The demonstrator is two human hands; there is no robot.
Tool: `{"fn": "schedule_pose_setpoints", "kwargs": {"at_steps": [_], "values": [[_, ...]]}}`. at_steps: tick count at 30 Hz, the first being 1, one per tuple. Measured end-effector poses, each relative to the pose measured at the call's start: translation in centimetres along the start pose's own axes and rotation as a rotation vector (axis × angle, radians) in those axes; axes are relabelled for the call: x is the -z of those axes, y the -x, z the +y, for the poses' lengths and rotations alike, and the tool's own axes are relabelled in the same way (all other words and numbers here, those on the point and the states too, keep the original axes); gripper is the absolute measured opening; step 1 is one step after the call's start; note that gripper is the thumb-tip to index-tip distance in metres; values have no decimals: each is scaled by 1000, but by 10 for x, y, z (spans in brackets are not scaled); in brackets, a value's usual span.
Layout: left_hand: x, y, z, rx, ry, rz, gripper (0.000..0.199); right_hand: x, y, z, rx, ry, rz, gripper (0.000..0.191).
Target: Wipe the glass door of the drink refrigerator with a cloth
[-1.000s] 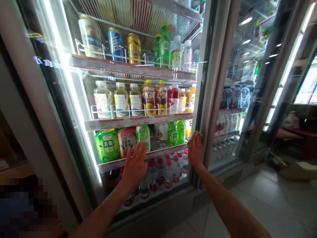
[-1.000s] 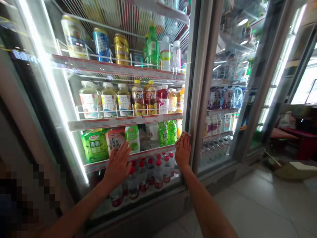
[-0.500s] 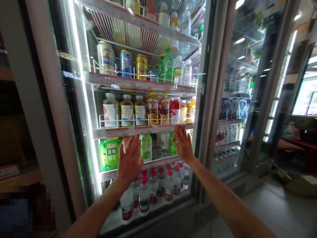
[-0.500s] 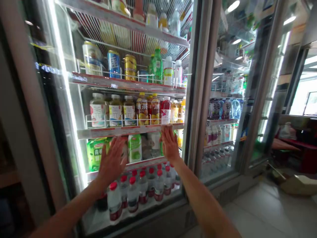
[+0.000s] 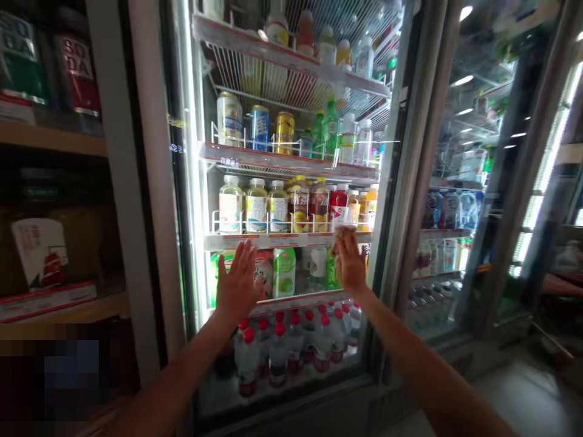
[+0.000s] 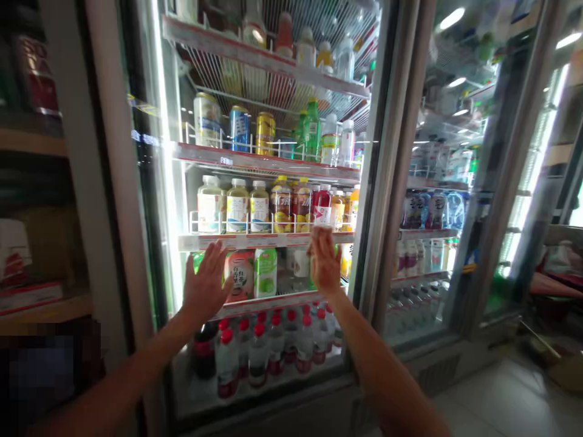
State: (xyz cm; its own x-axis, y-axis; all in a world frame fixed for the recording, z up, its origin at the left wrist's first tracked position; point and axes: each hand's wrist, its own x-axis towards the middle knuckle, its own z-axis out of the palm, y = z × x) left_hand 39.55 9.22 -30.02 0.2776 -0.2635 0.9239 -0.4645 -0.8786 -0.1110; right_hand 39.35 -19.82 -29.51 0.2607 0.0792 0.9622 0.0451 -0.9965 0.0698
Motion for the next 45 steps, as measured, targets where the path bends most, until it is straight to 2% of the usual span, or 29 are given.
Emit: {"fn": "schedule_pose_setpoints", "kwargs": {"at_steps": [2, 3, 4, 8, 9, 10, 11, 14, 16, 18, 20, 21, 22, 23, 26, 27, 28, 29, 31, 33, 34, 37, 39, 40, 44, 45], "values": [[1, 1, 2, 10, -17, -27, 64, -1, -8, 6, -209, 14, 95, 54], [2, 2, 3, 20, -24, -47, 64, -2, -11, 3, -242, 4, 110, 55], [3, 2, 5, 30, -30, -70, 64, -2, -12, -4, -214, -17, 96, 55], [6, 2, 8, 64, -39, -160, 62, 5, -3, -41, 229, -134, -156, 57], [7, 2, 8, 66, -36, -177, 62, 7, -2, -45, 297, -145, -202, 57], [8, 2, 8, 64, -29, -192, 62, 8, -3, -44, 302, -141, -215, 57], [9, 2, 8, 59, -21, -205, 63, 8, -7, -40, 243, -125, -193, 58], [9, 2, 9, 58, 0, -223, 67, 2, -19, -30, -81, -70, -41, 62], [8, 4, 10, 72, 10, -226, 68, 0, -20, -37, -142, -70, -1, 64], [8, 7, 10, 81, 19, -229, 69, 2, -14, -55, 2, -100, -61, 64], [10, 13, 7, 74, 26, -225, 69, 5, -8, -74, 241, -141, -188, 61], [12, 16, 4, 68, 26, -220, 68, 5, -8, -80, 310, -154, -230, 60], [13, 20, -1, 66, 22, -211, 68, 4, -11, -84, 308, -158, -236, 59], [15, 23, -6, 72, 12, -198, 67, 3, -17, -85, 235, -154, -204, 59], [22, 30, -28, 123, -38, -140, 67, 0, -35, -86, -112, -134, -8, 61], [24, 30, -35, 140, -54, -119, 68, -1, -37, -90, -132, -143, 15, 63], [27, 31, -42, 150, -66, -102, 69, -1, -34, -97, -73, -163, 1, 65], [29, 31, -47, 151, -75, -93, 69, 0, -29, -106, 47, -191, -37, 67], [33, 31, -56, 129, -95, -89, 69, 0, -15, -128, 389, -260, -150, 72], [37, 32, -61, 101, -121, -92, 69, 1, -10, -147, 595, -298, -215, 73], [39, 32, -63, 91, -133, -91, 69, 2, -14, -154, 596, -298, -220, 72], [43, 33, -71, 77, -145, -66, 70, 4, -48, -168, 339, -264, -156, 68], [46, 31, -77, 74, -148, -51, 71, 6, -70, -178, 250, -255, -125, 68], [47, 30, -80, 72, -149, -47, 71, 7, -77, -183, 293, -256, -123, 67], [56, 22, -89, 54, -166, -40, 70, 9, -81, -201, 768, -266, -139, 61], [58, 20, -90, 46, -177, -39, 70, 9, -83, -203, 794, -259, -136, 61]]}}
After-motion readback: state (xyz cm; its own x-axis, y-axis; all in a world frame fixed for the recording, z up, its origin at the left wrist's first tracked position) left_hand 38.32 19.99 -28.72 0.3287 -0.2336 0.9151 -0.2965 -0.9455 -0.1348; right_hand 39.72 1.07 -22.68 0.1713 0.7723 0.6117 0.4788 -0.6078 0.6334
